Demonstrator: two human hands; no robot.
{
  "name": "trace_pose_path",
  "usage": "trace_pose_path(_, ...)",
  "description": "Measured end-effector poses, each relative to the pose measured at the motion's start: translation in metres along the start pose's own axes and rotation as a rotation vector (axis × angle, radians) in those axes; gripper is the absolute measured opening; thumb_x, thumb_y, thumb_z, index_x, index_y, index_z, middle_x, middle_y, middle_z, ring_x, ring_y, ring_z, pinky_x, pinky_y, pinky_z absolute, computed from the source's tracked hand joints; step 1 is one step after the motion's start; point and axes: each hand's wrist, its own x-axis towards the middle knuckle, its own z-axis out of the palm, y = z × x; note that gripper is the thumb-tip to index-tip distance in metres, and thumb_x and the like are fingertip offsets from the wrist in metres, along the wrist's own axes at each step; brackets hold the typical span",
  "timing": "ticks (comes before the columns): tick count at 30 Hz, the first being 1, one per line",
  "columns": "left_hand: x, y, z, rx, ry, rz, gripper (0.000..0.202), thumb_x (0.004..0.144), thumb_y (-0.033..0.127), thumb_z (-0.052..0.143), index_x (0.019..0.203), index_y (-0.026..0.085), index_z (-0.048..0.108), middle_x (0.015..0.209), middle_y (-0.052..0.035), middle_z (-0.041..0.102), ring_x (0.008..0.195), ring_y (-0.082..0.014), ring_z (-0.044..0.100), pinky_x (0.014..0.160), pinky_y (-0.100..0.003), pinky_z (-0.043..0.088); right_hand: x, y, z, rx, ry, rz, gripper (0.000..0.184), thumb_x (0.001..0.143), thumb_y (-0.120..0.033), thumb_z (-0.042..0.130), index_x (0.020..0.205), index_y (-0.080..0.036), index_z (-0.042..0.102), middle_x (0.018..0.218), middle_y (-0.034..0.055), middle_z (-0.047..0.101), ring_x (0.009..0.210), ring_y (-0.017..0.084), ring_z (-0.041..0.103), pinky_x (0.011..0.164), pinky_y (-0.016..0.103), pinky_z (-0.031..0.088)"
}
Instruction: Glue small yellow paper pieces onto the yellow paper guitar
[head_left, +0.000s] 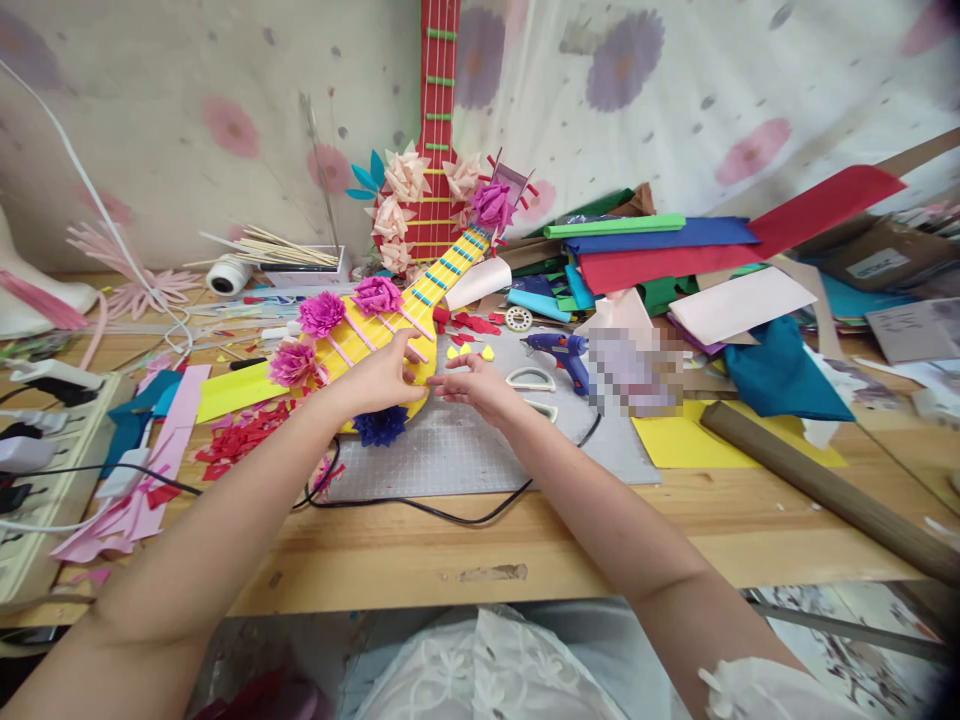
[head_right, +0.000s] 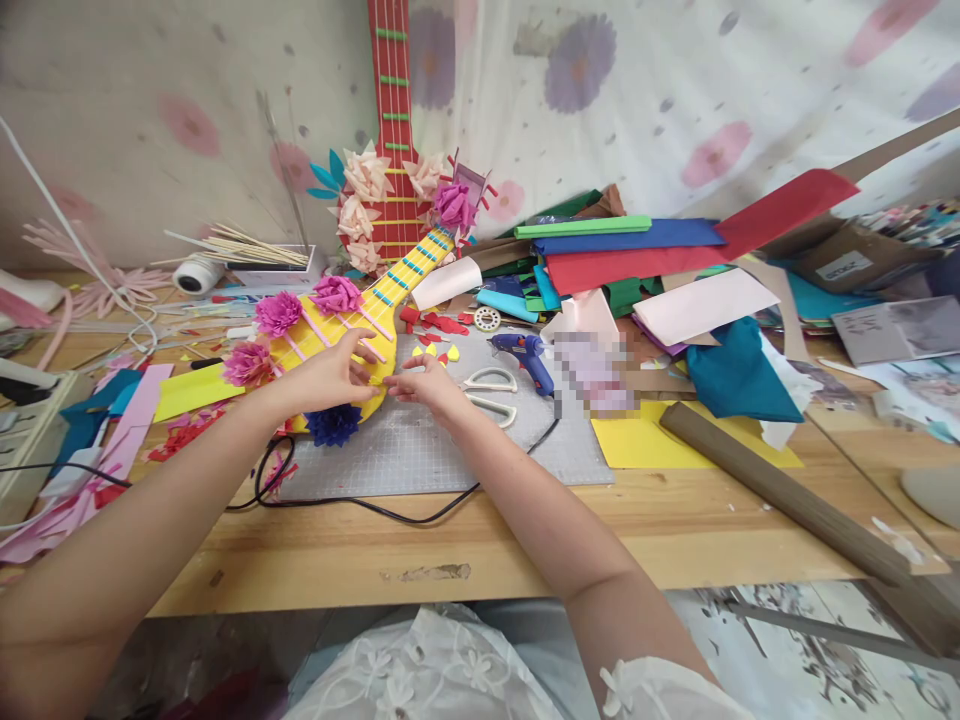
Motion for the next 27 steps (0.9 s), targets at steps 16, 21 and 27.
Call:
trace_pose_path(16, 0.004, 0.002, 0.012, 0.235, 0.106, 0.012, 0.058, 0.069, 0.013, 0.056, 0.122, 0.02, 0.035, 0.093, -0.0028, 0.061, 0.075, -0.0142, 0.06, 0.068, -0.026, 0.046, -0.001, 0.0, -0.001, 0.041, -0.014, 0.035, 0.041, 0.06, -0.007, 0.068, 0.083, -0.021, 0.037, 0.066, -0.0009, 0.065, 0.059, 0.01, 0.062, 0.062, 0.022, 0.047)
trace_pose_path(21, 0.004, 0.006, 0.013, 0.268, 0.113, -0.01, 0.056, 0.069, 0.013, 0.056, 0.121, 0.02, 0.037, 0.094, -0.0035, 0.063, 0.078, -0.0155, 0.061, 0.07, -0.027, 0.045, -0.001, 0.001, -0.002, 0.086, -0.029, 0.048, 0.033, 0.065, -0.001, 0.057, 0.084, -0.02, 0.037, 0.072, 0.003, 0.068, 0.059, 0.009, 0.063, 0.062, 0.022, 0.048)
trace_pose_path(27, 0.003, 0.01, 0.013, 0.287, 0.117, -0.028, 0.056, 0.069, 0.013, 0.055, 0.121, 0.021, 0.037, 0.097, -0.0043, 0.063, 0.079, -0.016, 0.062, 0.07, -0.027, 0.045, -0.001, 0.002, -0.002, 0.106, -0.026, 0.046, 0.034, 0.065, 0.001, 0.056, 0.084, -0.019, 0.037, 0.073, 0.0056, 0.069, 0.058, 0.01, 0.063, 0.062, 0.022, 0.048)
